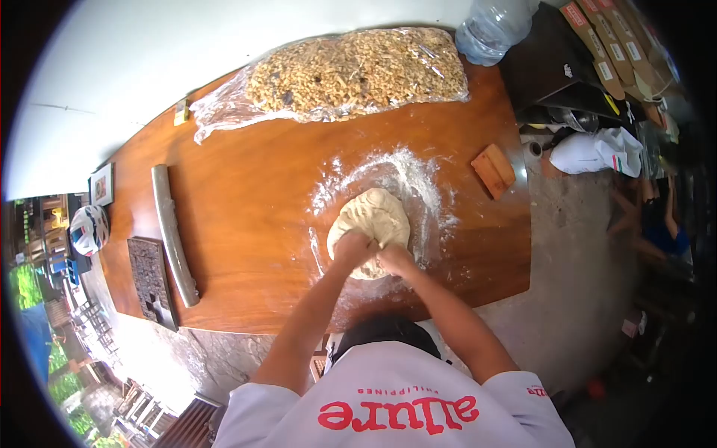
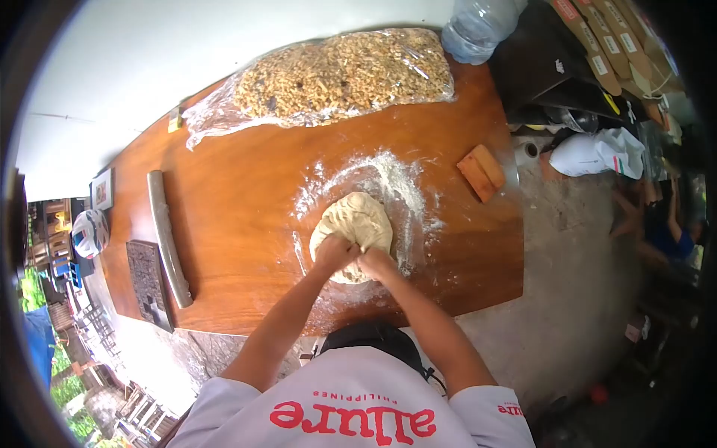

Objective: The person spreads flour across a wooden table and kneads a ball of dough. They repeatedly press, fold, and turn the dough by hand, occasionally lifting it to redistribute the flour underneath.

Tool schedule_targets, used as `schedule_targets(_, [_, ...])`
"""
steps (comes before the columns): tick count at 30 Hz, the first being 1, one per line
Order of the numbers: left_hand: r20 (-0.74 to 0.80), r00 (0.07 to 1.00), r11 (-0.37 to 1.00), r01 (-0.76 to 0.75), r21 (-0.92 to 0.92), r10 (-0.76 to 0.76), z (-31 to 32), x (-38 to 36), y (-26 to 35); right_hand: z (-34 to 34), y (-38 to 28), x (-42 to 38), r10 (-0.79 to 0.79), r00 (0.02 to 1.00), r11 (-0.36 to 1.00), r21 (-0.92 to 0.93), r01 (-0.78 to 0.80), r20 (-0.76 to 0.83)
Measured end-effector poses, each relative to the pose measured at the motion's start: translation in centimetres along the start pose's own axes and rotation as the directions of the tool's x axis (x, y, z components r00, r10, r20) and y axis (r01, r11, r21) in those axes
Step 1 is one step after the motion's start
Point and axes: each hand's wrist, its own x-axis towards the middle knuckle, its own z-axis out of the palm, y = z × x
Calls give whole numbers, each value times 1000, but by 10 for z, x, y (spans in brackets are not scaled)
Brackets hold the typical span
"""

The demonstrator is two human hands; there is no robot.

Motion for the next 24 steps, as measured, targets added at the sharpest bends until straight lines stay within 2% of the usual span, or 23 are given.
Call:
schedule_targets(1, [123,989,984,66,164,-87,-2,-8,10,-2,12,2,-31,955,998,58,15,295])
schedule_targets(2, [22,994,994,105,39,-106,9,-21,9,-16,10,-12,-37,923,937,335,-101,382])
schedule_targets(3, [-91,987,988,124,-93,-132,17,-29,8,-38,-5,-29,-84,930,931,360,-55,359])
schedule_targets(4, [-101,984,985,133,-107,-144,18,-37,7,-55,-18,-36,-135,934,925,379,-1,332])
schedule_targets(5, [-173,975,962,90,-258,-138,16,-48,5,-60,-17,-23,-213,967,940,299,164,140])
schedule_targets(6, [-250,958,916,29,-400,-140,15,-58,3,-64,-17,-11,-310,949,932,183,314,-48])
schedule_targets(7, [-268,951,909,29,-416,-153,18,-68,-3,-69,-27,-12,-388,854,908,18,419,-347])
schedule_targets(8, [-307,921,835,35,-549,-240,21,-83,-11,-70,-37,-15,-469,656,867,-168,469,-591])
schedule_targets(9, [-332,885,743,24,-669,-327,23,-99,-19,-64,-40,-7,-488,654,860,-190,473,-579])
schedule_targets(10, [-347,876,734,12,-679,-335,20,-115,-27,-54,-40,12,-577,620,816,-367,446,-531])
schedule_targets(11, [-242,896,654,68,-754,-373,16,-131,-35,-45,-43,23,-657,588,744,-532,404,-472])
schedule_targets(12, [-130,908,564,130,-815,-397,15,-146,-42,-28,-47,17,-627,647,729,-621,289,-434])
schedule_targets(13, [-142,903,552,118,-825,-405,23,-159,-52,-20,-49,19,-641,642,712,-638,292,-422])
schedule_targets(15, [23,912,378,193,-905,-410,34,-176,-69,-6,-58,23,-415,763,902,-335,273,-496])
schedule_targets(17, [52,911,315,194,-929,-410,49,-189,-77,-7,-61,18,-411,767,901,-346,261,-492])
schedule_targets(19, [69,915,257,183,-949,-397,53,-194,-79,-23,-65,4,-289,872,950,-235,208,-396])
schedule_targets(20, [3,924,390,165,-906,-382,55,-195,-77,-22,-52,4,-372,811,928,-207,310,-452])
schedule_targets(21, [-60,931,514,145,-845,-360,54,-197,-73,-21,-57,-5,-386,803,922,-231,312,-454])
schedule_targets(22, [-75,932,507,123,-853,-353,51,-196,-68,-22,-63,-15,-300,903,908,-381,171,-309])
schedule_targets(23, [-222,901,683,104,-723,-373,46,-191,-62,-22,-67,-26,-169,968,847,-530,45,-187])
schedule_targets(24, [-374,856,828,102,-552,-355,35,-182,-55,-13,-61,-33,-451,865,711,-675,199,-220])
